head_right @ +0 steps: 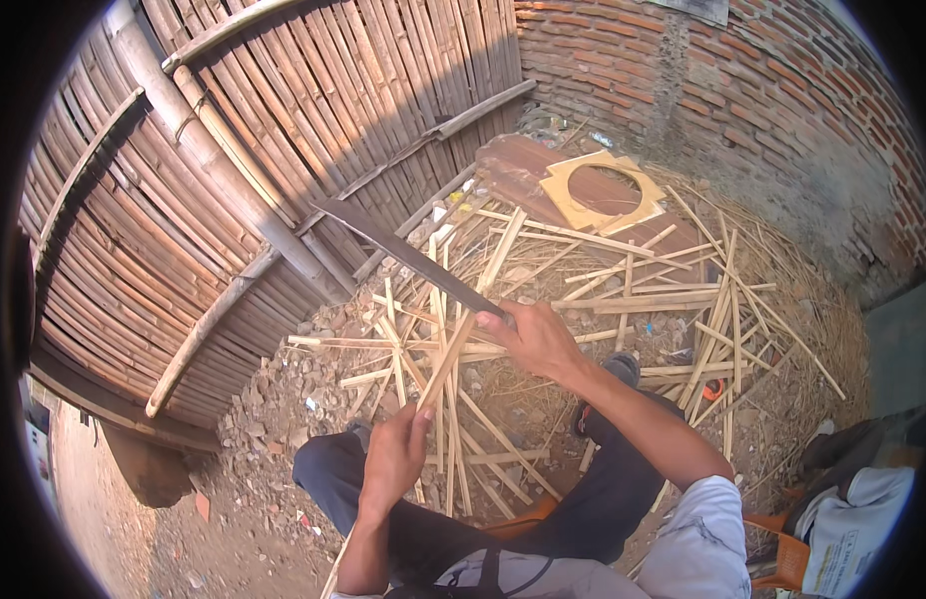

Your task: The person sits on the ground and uses a large knife to split long bamboo strips into thinner slats. They hold the bamboo with one hand and strike it with the knife to separate the layers, repeating the process for multiple pieces.

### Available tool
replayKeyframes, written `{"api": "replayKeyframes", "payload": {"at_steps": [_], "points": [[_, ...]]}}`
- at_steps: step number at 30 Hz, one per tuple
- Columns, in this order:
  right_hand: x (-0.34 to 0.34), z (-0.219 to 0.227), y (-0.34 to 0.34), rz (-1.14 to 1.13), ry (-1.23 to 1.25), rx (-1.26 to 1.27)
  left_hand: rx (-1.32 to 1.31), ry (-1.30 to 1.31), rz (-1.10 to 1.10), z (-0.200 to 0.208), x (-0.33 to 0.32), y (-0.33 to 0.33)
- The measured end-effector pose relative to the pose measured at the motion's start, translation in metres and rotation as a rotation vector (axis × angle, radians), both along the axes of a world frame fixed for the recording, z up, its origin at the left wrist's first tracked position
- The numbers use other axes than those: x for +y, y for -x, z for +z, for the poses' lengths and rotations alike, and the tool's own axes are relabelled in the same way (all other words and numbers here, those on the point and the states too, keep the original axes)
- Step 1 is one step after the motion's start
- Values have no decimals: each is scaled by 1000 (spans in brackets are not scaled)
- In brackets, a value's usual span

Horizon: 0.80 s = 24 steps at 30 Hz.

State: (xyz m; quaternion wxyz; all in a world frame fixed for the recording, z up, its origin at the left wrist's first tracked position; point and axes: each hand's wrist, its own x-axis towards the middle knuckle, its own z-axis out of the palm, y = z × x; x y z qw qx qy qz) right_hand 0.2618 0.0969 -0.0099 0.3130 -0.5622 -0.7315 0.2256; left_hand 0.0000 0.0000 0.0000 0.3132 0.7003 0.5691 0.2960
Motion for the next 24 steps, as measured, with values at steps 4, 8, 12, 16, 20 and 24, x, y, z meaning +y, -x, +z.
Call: {"api": "replayKeyframes", "payload": {"at_steps": [4, 8, 12, 16, 20, 24], "points": [[0, 4, 14, 50, -74, -24, 12, -55, -37, -2, 12, 7], [-7, -1, 16, 116, -53, -83, -30, -69, -76, -9, 9, 10], [-4, -2, 2, 50, -67, -62, -162, 232, -66, -6, 2, 18], [-1, -7, -5, 20, -95, -57, -279, 306, -96, -18, 3, 20], [-19, -9, 14, 100, -122, -127, -395, 394, -105, -17, 7, 10], [-6, -4, 7, 26, -92, -108, -424, 540, -74, -6, 5, 18]]}}
